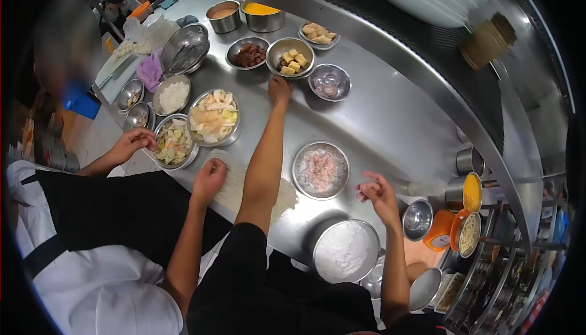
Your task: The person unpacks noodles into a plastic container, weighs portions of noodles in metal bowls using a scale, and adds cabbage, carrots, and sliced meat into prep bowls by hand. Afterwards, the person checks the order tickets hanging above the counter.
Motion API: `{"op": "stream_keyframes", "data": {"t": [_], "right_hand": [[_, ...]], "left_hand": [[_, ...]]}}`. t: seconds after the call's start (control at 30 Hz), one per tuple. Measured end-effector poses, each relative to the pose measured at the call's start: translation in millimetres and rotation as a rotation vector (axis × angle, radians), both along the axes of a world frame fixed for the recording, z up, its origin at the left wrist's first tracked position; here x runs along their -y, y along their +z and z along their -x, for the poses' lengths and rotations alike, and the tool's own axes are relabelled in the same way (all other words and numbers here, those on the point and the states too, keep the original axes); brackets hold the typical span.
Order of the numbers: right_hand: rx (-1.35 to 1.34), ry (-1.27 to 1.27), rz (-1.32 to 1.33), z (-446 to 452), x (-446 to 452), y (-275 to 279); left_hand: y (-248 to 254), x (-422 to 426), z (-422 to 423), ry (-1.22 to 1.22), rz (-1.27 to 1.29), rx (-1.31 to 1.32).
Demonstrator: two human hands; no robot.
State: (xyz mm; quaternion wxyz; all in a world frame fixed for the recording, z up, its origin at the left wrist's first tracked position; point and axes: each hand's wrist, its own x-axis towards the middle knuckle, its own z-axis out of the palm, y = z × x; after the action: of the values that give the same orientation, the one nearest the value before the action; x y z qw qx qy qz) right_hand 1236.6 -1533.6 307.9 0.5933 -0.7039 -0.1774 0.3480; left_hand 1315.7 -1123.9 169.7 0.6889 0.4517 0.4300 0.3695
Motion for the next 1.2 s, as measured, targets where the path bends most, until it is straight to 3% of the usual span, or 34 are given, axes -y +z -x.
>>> {"op": "stream_keyframes", "data": {"t": [0.13, 0.2, 0.3, 0.33, 0.37, 0.4, 0.43, 0.5, 0.57, 0.63, 0.73, 0.8, 0.83, 0.97, 1.03, 1.13, 1.2], "right_hand": [[-0.052, 0.058, -0.025, -40, -50, -32], [-0.105, 0.065, -0.028, -59, -76, -43], [-0.173, -0.055, 0.016, -86, -106, -58], [-0.176, -0.110, 0.019, -99, -115, -63], [-0.185, -0.171, 0.027, -105, -118, -66], [-0.188, -0.205, 0.033, -107, -120, -64], [-0.174, -0.213, 0.040, -107, -120, -64], [-0.191, -0.268, 0.005, -101, -112, -65], [-0.194, -0.249, -0.016, -88, -90, -69], [-0.190, -0.236, 0.045, -72, -70, -65], [-0.204, -0.216, 0.105, -71, -51, -75], [-0.231, -0.238, 0.087, -82, -60, -87], [-0.246, -0.252, 0.065, -92, -70, -91], [-0.312, -0.243, -0.032, -123, -140, -94], [-0.317, -0.307, -0.164, -140, -174, -107], [-0.233, -0.484, -0.102, -158, -219, -106], [-0.287, -0.371, -0.161, -167, -235, -93]], "left_hand": [[-9, 17, 46, -0.010, -0.091, -0.133], [3, 32, 81, -0.094, 0.093, 0.148], [-15, 12, 96, 0.059, 0.204, 0.147], [-20, -7, 94, -0.005, 0.295, 0.201], [-27, -22, 88, 0.062, 0.139, 0.192], [-63, -55, 75, 0.105, 0.001, 0.107], [-6, -44, 82, 0.128, 0.081, 0.269], [-31, -90, 59, 0.125, 0.118, 0.339], [-60, -132, 33, 0.310, -0.303, -0.219], [-106, -176, 9, 0.285, -0.488, -0.239], [-71, -161, 10, 0.225, -0.319, -0.216], [-63, -158, 18, -0.012, -0.289, -0.308], [-68, -156, 16, -0.004, -0.252, -0.192], [3, -84, 58, -0.184, 0.157, 0.279], [-11, -59, 73, -0.140, 0.256, 0.454], [-19, -12, 111, -0.143, 0.232, 0.333], [-17, 18, 139, -0.159, 0.250, 0.268]]}}
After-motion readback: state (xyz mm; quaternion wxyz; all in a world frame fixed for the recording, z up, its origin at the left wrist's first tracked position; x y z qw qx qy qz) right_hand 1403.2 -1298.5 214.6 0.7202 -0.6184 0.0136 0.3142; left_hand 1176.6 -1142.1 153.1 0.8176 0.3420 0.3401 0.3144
